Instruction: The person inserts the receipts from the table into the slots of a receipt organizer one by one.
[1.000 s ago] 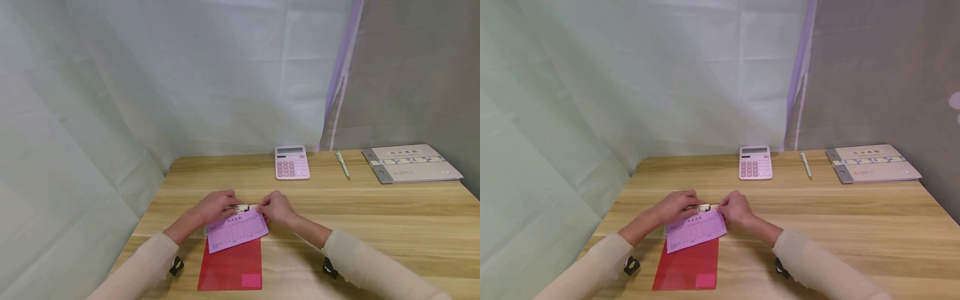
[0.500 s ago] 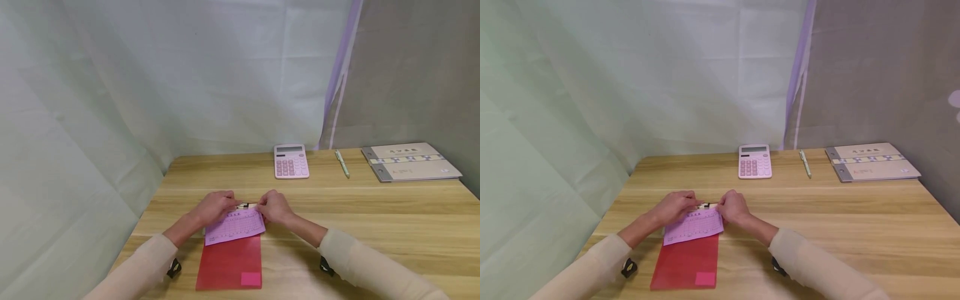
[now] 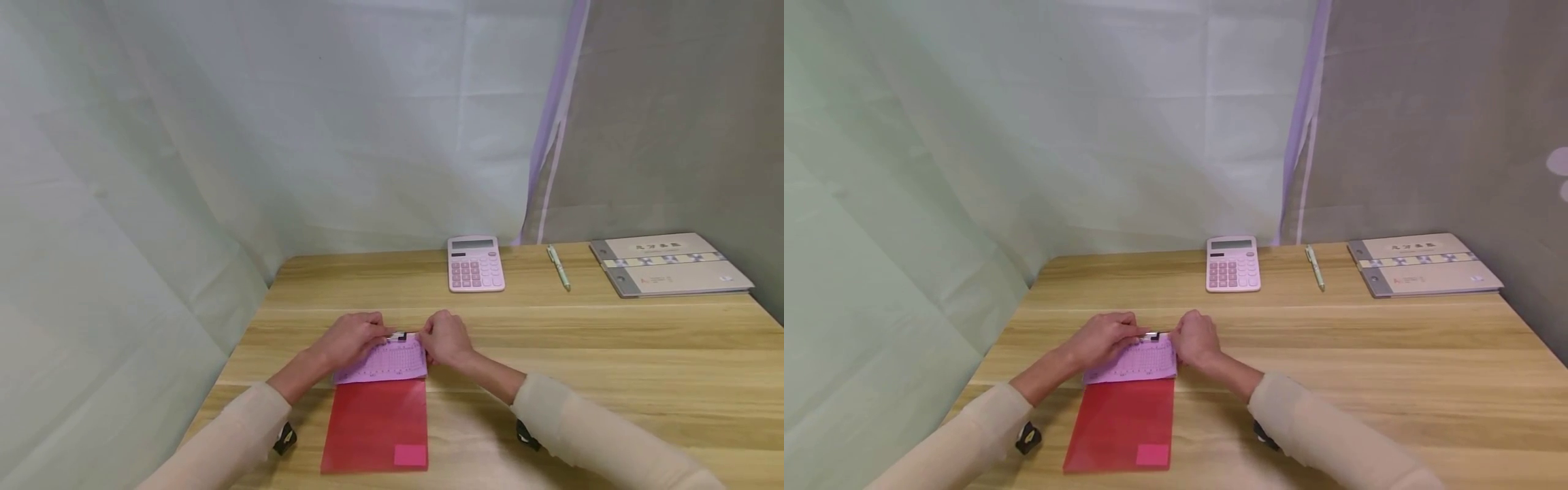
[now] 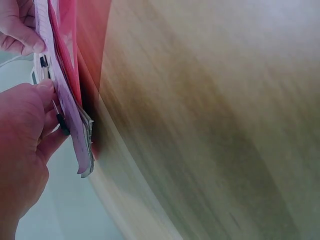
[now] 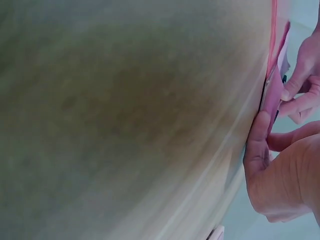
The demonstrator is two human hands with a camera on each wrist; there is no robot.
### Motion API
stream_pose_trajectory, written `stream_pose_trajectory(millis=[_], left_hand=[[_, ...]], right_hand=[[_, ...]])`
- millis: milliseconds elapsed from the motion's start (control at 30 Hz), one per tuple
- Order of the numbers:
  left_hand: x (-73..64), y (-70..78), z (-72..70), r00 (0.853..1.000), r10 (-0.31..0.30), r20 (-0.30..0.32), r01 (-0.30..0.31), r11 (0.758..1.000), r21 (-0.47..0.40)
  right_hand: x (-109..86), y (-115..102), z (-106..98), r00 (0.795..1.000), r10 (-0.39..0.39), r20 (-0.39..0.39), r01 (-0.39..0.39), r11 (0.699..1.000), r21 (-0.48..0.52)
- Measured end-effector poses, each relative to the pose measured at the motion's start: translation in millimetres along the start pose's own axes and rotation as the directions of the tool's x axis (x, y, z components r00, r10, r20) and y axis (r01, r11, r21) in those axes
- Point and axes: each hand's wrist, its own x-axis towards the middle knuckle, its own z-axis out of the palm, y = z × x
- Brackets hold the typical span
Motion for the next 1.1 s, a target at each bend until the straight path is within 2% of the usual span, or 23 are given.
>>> stream_pose_trajectory(millis=[100, 167, 267, 400, 500, 933, 1000, 1100], left_hand=[[-0.6, 0.4, 0.3, 1.0, -0.011, 0.009, 0.011, 1.0, -0.011], [-0.8, 0.4, 1.0, 1.0, -0.019, 0.016, 0.019, 1.0, -0.018], [-0.6, 0.6, 2.5, 1.0, -0.023, 0.018, 0.024, 1.0, -0.015], [0.2, 1.3, 4.4, 1.0, -0.021, 0.006, 0.021, 1.0, 0.001], [0.3, 2.4, 4.6, 1.0, -0.019, -0.003, 0.019, 1.0, 0.006], [-0.7, 4.8, 1.3, 0.999, -0.032, -0.009, 0.032, 0.999, -0.012], [-1.0, 4.8, 0.6, 0.999, -0.04, -0.003, 0.04, 0.999, -0.017], [-2.1, 4.8, -0.5, 0.999, -0.052, 0.01, 0.052, 0.998, -0.023]], right_hand=[[-0.1, 0, 1, 1.0, 0.003, -0.014, -0.004, 1.0, -0.006], [-0.4, -1, -1, 1.0, 0.013, 0.009, -0.013, 1.0, -0.001], [-1.1, -3, -7, 0.995, 0.041, 0.095, -0.045, 0.998, 0.04], [-1.8, -6, -15, 0.968, 0.099, 0.23, -0.134, 0.98, 0.145], [-1.5, -6, -15, 0.953, 0.131, 0.272, -0.19, 0.96, 0.204], [-0.3, -5, -14, 0.955, 0.13, 0.265, -0.191, 0.957, 0.218], [0.8, -6, -15, 0.956, 0.136, 0.262, -0.188, 0.965, 0.184], [4.0, -7, -15, 0.968, 0.121, 0.222, -0.143, 0.986, 0.085]])
